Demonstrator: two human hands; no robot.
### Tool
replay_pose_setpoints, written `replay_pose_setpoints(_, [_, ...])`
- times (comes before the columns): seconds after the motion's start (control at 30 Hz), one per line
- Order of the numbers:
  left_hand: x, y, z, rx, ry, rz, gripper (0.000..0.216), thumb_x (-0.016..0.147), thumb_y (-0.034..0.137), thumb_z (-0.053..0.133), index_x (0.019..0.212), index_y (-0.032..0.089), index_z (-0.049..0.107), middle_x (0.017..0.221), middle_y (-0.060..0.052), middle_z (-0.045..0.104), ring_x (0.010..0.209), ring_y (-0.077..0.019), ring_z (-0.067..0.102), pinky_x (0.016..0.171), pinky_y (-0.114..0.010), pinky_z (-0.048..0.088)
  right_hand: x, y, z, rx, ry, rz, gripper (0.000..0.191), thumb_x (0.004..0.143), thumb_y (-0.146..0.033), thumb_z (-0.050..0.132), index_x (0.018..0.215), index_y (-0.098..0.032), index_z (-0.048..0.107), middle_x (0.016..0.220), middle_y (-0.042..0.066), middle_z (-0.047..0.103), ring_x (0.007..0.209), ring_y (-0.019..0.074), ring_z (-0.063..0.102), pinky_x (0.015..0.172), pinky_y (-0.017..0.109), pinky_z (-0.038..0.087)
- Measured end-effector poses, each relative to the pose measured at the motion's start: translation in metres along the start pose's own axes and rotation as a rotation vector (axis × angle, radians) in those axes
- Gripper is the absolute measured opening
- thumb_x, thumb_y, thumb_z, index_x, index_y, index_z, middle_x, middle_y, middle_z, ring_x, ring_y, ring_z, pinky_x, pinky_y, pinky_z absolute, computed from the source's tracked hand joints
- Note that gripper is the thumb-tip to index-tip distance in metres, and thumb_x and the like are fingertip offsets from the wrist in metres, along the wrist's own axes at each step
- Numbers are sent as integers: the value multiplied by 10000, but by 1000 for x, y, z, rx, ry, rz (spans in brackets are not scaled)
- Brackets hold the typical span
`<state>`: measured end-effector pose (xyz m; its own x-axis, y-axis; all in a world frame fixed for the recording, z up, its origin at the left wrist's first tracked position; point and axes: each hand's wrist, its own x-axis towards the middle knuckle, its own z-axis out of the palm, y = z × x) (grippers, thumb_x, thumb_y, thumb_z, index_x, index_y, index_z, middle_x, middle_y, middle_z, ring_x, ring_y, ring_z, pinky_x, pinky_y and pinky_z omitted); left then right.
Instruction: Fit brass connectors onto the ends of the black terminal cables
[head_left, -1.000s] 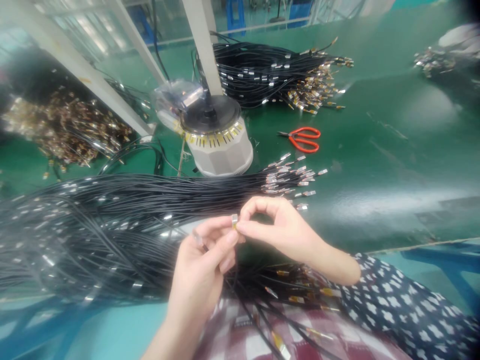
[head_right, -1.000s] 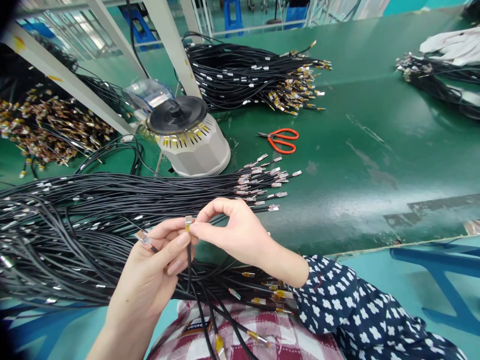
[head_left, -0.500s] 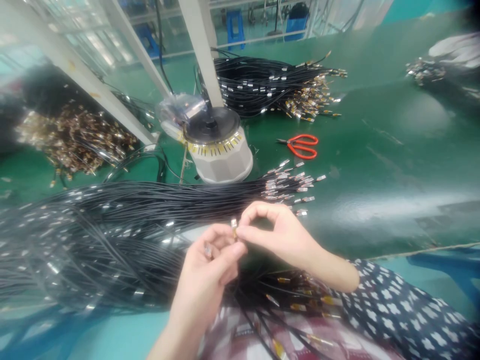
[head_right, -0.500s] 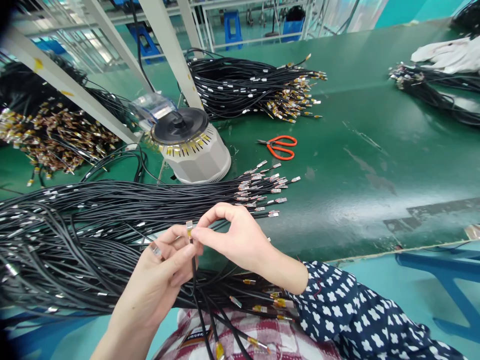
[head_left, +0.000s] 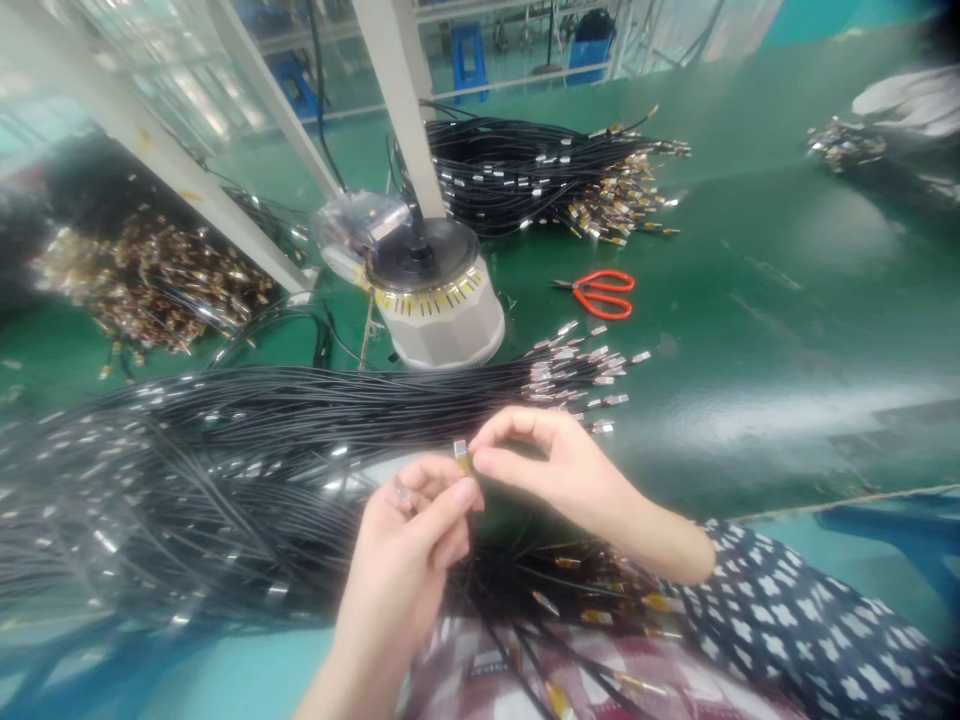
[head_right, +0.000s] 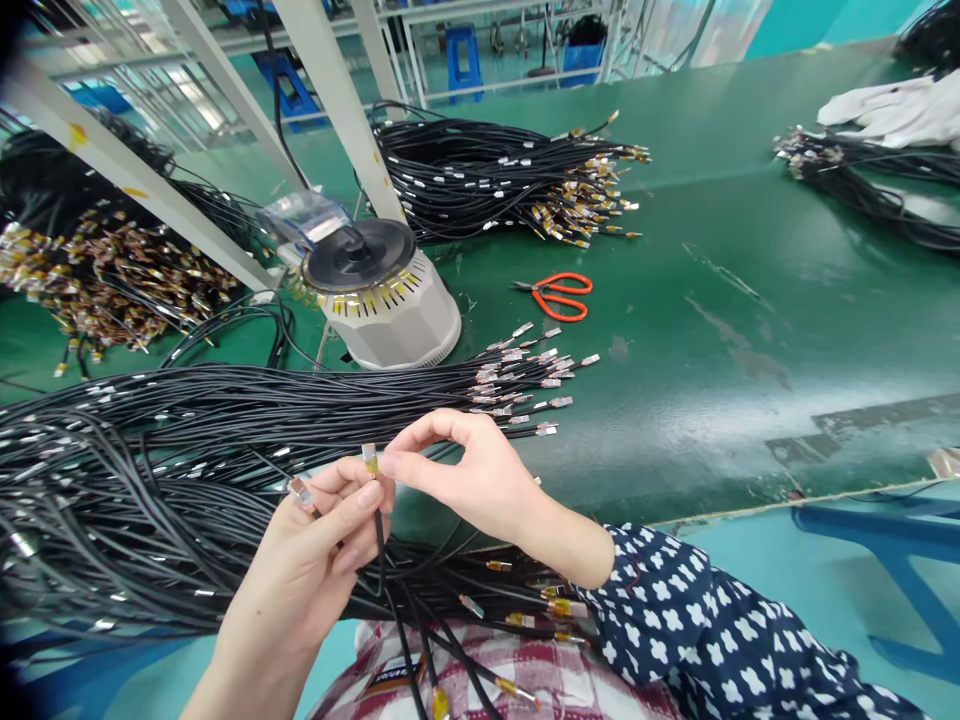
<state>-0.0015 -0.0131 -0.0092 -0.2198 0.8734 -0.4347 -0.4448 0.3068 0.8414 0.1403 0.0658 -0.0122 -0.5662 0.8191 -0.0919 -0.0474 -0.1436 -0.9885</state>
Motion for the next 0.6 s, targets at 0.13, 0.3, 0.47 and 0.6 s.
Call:
replay_pose_setpoints(0.13, [-1,1,1,-9,-1,-8,180,699,216,794,712,136,634,610,8,621,367,15,321,404,-157,203,0,0,1,35,21,16,142,766,-268,715,694,-158,660,720,13,667,736,152,597,761,306,469])
replay_pose_setpoints(0.3, [-1,-2,-1,-1,-24,15,134,753,224,752,746,135,652,640,-5,634,388,9,327,427,-171,213,1,0,0,198,-67,92,194,740,-315,750,678,-154,663,627,5,658,670,153,605,717,314,485])
replay_pose_setpoints(0.47, [1,-4,-3,12,-110,-23,145,812,235,702,730,132,640,611,-10,625,388,9,288,431,-186,173,4,-2,-3,267,-161,127,252,710,-363,783,713,-139,667,655,16,668,651,150,616,728,326,495])
replay_pose_setpoints(0.6, [3,-3,0,46,-131,-27,173,813,283,706,758,132,643,638,-12,616,392,8,268,420,-192,154,2,0,0,186,-105,43,223,772,-351,726,718,-161,622,601,-13,620,626,143,595,737,326,483])
